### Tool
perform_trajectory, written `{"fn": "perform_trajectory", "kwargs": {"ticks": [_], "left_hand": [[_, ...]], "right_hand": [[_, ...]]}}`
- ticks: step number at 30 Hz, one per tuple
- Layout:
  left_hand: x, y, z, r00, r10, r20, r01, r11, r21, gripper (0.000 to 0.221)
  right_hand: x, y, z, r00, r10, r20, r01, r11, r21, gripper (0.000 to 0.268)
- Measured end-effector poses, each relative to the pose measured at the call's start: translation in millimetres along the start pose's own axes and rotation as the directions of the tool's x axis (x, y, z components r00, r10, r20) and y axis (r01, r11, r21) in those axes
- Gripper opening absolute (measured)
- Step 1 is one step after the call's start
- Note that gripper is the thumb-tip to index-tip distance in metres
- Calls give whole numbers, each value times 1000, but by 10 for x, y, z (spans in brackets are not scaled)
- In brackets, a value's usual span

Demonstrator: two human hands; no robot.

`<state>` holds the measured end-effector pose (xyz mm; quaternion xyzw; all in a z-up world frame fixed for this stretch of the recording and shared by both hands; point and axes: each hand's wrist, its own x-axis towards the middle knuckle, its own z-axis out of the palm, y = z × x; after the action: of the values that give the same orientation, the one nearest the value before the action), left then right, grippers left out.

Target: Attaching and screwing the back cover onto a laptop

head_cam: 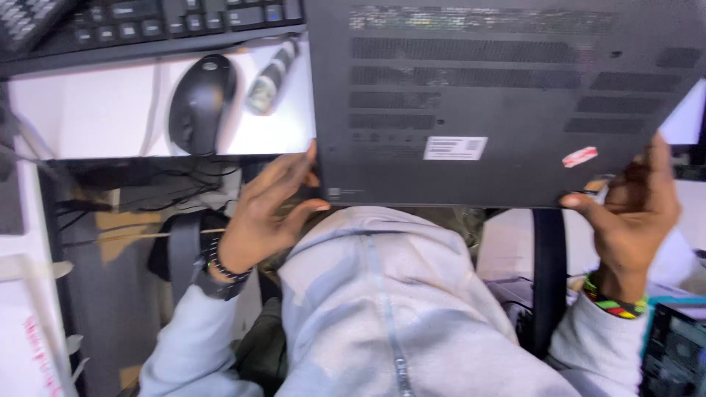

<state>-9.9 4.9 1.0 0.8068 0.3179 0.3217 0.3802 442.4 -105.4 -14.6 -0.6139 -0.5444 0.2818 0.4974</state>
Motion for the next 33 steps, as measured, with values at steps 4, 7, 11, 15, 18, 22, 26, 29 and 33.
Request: {"fn": "perform_trajectory", "kwargs": {"ticks": [4, 7, 11, 15, 18, 22, 26, 29, 33], "left_hand": [[-50, -85, 31, 996, 30, 83, -35, 998, 52, 60], [-79, -157, 45, 990, 80, 118, -93, 990, 103, 72], [-84, -205, 47, 986, 79, 144, -102, 982, 157, 85], [-90, -210, 69, 989, 34, 145, -59, 984, 168, 87], [-41, -138, 77, 990, 12, 141, -36, 986, 165, 83], [-24, -98, 105, 986, -68, 150, 60, 996, 60, 81], [-31, -86, 126, 985, -94, 147, 88, 995, 49, 84], [-48, -68, 130, 987, -55, 149, 15, 966, 257, 89], [-25, -15, 144, 988, -62, 143, 24, 966, 256, 91]], "right_hand": [[-14, -48, -89, 999, 25, 26, -24, 997, -70, 109], [-12, 19, -284, 991, -68, 116, 91, 974, -209, 113], [39, -208, -397, 974, -27, 226, 99, 944, -314, 103], [63, -297, -361, 973, 2, 232, 85, 928, -362, 95], [59, -239, -384, 974, 34, 226, 68, 900, -431, 96], [70, -192, -418, 970, 4, 243, 116, 870, -480, 98], [71, -145, -465, 960, -40, 278, 172, 866, -470, 100], [65, -111, -487, 947, -51, 318, 220, 823, -523, 102], [21, -13, -524, 950, -64, 305, 203, 872, -446, 111]]}}
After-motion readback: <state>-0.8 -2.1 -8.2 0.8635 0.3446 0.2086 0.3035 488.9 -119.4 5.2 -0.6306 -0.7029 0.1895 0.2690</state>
